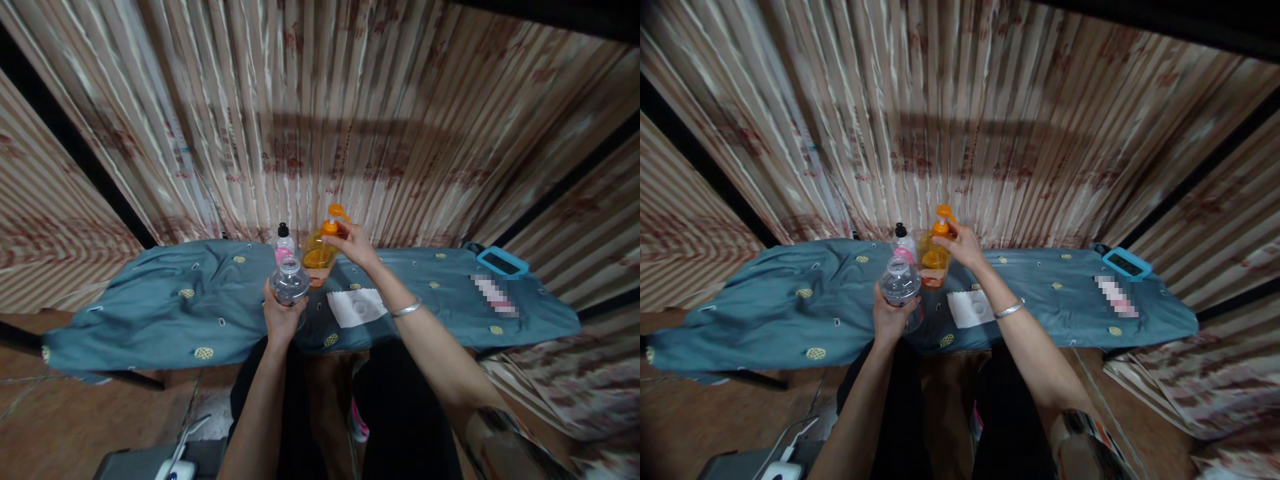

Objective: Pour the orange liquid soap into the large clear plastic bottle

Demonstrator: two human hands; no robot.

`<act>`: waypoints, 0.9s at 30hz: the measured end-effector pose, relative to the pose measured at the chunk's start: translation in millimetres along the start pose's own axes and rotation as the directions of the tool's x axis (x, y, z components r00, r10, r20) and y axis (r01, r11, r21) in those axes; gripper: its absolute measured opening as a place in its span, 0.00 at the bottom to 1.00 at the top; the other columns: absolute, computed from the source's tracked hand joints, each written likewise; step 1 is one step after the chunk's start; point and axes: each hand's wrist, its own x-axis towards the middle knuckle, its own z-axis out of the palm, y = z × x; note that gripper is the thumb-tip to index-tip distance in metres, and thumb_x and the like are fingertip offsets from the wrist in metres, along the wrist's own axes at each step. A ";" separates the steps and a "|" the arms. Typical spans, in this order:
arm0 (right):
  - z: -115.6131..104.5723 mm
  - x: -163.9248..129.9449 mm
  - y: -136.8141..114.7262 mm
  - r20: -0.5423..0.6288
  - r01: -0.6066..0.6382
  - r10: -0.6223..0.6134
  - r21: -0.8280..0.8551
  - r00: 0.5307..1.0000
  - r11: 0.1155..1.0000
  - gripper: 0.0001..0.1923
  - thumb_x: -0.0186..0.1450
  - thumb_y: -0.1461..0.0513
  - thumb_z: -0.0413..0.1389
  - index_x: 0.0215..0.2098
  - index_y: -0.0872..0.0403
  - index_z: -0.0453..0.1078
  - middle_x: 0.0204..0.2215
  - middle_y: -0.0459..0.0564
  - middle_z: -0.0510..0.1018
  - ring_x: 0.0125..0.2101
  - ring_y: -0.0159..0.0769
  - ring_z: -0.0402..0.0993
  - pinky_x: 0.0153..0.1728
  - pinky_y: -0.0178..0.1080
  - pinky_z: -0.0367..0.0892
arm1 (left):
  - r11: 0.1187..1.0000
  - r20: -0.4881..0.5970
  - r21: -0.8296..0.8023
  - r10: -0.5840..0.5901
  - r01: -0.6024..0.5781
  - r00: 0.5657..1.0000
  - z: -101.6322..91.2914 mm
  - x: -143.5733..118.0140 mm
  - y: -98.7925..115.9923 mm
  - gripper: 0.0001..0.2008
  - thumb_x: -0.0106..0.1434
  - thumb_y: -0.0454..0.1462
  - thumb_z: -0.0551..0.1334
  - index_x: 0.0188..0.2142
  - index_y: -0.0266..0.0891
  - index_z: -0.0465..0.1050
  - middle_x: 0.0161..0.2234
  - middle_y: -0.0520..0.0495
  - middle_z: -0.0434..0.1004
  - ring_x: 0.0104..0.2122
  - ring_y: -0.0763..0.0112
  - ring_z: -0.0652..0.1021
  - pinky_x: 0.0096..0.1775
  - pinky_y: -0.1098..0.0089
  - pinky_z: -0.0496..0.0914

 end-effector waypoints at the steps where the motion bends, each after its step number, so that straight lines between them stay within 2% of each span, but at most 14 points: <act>1: -10.4 -3.7 -1.8 -0.021 0.008 -0.008 0.007 1.000 1.000 0.11 0.64 0.58 0.63 0.41 0.55 0.73 0.39 0.47 0.80 0.40 0.40 0.77 0.47 0.51 0.70 | 1.000 0.010 -0.007 0.001 -0.001 1.000 0.6 0.5 -2.0 0.42 0.42 0.34 0.74 0.57 0.41 0.61 0.50 0.42 0.76 0.49 0.56 0.79 0.54 0.55 0.72; 4: -37.6 -16.5 -9.0 -0.077 0.017 -0.015 0.027 0.997 0.999 0.11 0.62 0.59 0.65 0.41 0.55 0.73 0.38 0.46 0.79 0.41 0.41 0.77 0.48 0.52 0.68 | 0.998 0.034 -0.059 0.027 -0.025 0.999 -0.5 1.0 -6.4 0.49 0.43 0.35 0.75 0.62 0.40 0.54 0.58 0.36 0.69 0.57 0.54 0.73 0.60 0.54 0.66; 6: -51.7 -25.8 -13.6 -0.100 -0.001 0.006 0.052 0.995 0.999 0.12 0.62 0.59 0.65 0.41 0.55 0.73 0.38 0.46 0.80 0.40 0.41 0.77 0.48 0.52 0.69 | 0.993 -0.005 -0.083 0.088 -0.088 0.996 -5.9 -1.9 -3.9 0.54 0.43 0.36 0.75 0.65 0.40 0.48 0.65 0.33 0.58 0.65 0.53 0.64 0.65 0.55 0.59; 8: -62.0 -35.4 -16.6 -0.122 -0.026 0.035 0.074 0.992 0.997 0.12 0.62 0.58 0.64 0.41 0.55 0.73 0.38 0.47 0.80 0.40 0.41 0.77 0.48 0.52 0.69 | 0.982 -0.057 -0.038 0.185 -0.187 0.981 -14.5 -9.8 4.6 0.57 0.43 0.39 0.76 0.66 0.40 0.44 0.69 0.33 0.49 0.69 0.52 0.54 0.68 0.54 0.51; 11: -69.1 -50.7 -18.2 -0.141 -0.059 0.074 0.108 0.987 0.992 0.12 0.62 0.57 0.64 0.41 0.54 0.74 0.39 0.48 0.80 0.41 0.40 0.77 0.50 0.52 0.68 | 0.909 -0.095 0.096 0.415 -0.406 0.905 -23.3 -31.9 23.5 0.58 0.44 0.42 0.76 0.67 0.40 0.44 0.69 0.34 0.47 0.70 0.50 0.49 0.69 0.50 0.46; 12: -69.1 -56.1 -18.4 -0.139 -0.070 0.087 0.121 0.986 0.990 0.13 0.61 0.57 0.65 0.40 0.54 0.74 0.39 0.47 0.80 0.40 0.40 0.77 0.50 0.52 0.67 | 0.873 -0.068 0.105 0.483 -0.475 0.873 -22.3 -40.8 29.2 0.55 0.46 0.42 0.76 0.67 0.41 0.47 0.69 0.35 0.49 0.70 0.49 0.51 0.69 0.49 0.47; 14: -66.3 -67.6 -19.8 -0.119 -0.094 0.112 0.144 0.987 0.985 0.12 0.61 0.56 0.65 0.39 0.54 0.74 0.37 0.47 0.80 0.39 0.40 0.77 0.49 0.52 0.68 | 0.818 0.083 0.042 0.569 -0.573 0.818 -12.8 -57.2 37.6 0.45 0.52 0.40 0.72 0.65 0.44 0.52 0.66 0.37 0.57 0.67 0.51 0.59 0.67 0.50 0.55; 15: -64.1 -73.5 -21.2 -0.103 -0.108 0.124 0.153 0.987 0.982 0.12 0.61 0.56 0.65 0.39 0.54 0.74 0.37 0.46 0.80 0.38 0.40 0.77 0.48 0.52 0.68 | 0.825 0.163 -0.004 0.559 -0.566 0.813 -4.8 -63.2 40.1 0.43 0.54 0.39 0.71 0.65 0.45 0.53 0.66 0.38 0.58 0.66 0.52 0.61 0.66 0.51 0.57; 17: -59.7 -85.1 -25.9 -0.064 -0.134 0.147 0.167 0.987 0.977 0.14 0.60 0.56 0.65 0.41 0.54 0.75 0.38 0.47 0.80 0.39 0.40 0.77 0.49 0.52 0.67 | 0.883 0.279 -0.059 0.462 -0.465 0.842 14.6 -68.0 43.2 0.46 0.53 0.39 0.71 0.66 0.45 0.49 0.67 0.38 0.56 0.67 0.52 0.60 0.66 0.51 0.58; 20: -56.4 -99.5 -35.3 -0.022 -0.161 0.168 0.192 0.985 0.968 0.15 0.59 0.55 0.66 0.42 0.54 0.75 0.38 0.47 0.81 0.40 0.41 0.77 0.49 0.52 0.67 | 0.950 0.358 -0.101 0.313 -0.296 0.880 42.2 -57.8 47.0 0.53 0.46 0.38 0.75 0.66 0.41 0.48 0.68 0.34 0.53 0.68 0.49 0.58 0.66 0.48 0.56; 23: -55.4 -108.0 -41.7 -0.038 -0.165 0.179 0.237 0.983 0.957 0.16 0.58 0.54 0.66 0.41 0.54 0.75 0.38 0.47 0.81 0.40 0.41 0.77 0.49 0.52 0.67 | 0.970 0.457 -0.168 0.233 -0.173 0.858 60.9 -40.9 50.2 0.56 0.41 0.38 0.77 0.65 0.41 0.50 0.63 0.35 0.64 0.62 0.50 0.68 0.63 0.49 0.63; 25: -52.3 -110.5 -41.9 -0.072 -0.166 0.191 0.265 0.979 0.950 0.17 0.58 0.54 0.66 0.41 0.54 0.74 0.39 0.48 0.81 0.41 0.41 0.77 0.49 0.52 0.68 | 0.979 0.483 -0.160 0.188 -0.125 0.855 69.0 -35.0 49.4 0.50 0.43 0.38 0.76 0.63 0.42 0.54 0.55 0.41 0.74 0.54 0.55 0.76 0.57 0.53 0.69; 27: -45.7 -110.8 -39.5 -0.117 -0.171 0.210 0.277 0.971 0.945 0.17 0.57 0.54 0.67 0.41 0.54 0.74 0.39 0.48 0.81 0.40 0.40 0.77 0.47 0.50 0.69 | 0.978 0.480 -0.155 0.197 -0.138 0.855 74.6 -35.2 45.9 0.39 0.45 0.38 0.75 0.56 0.43 0.64 0.51 0.44 0.77 0.51 0.57 0.78 0.55 0.56 0.71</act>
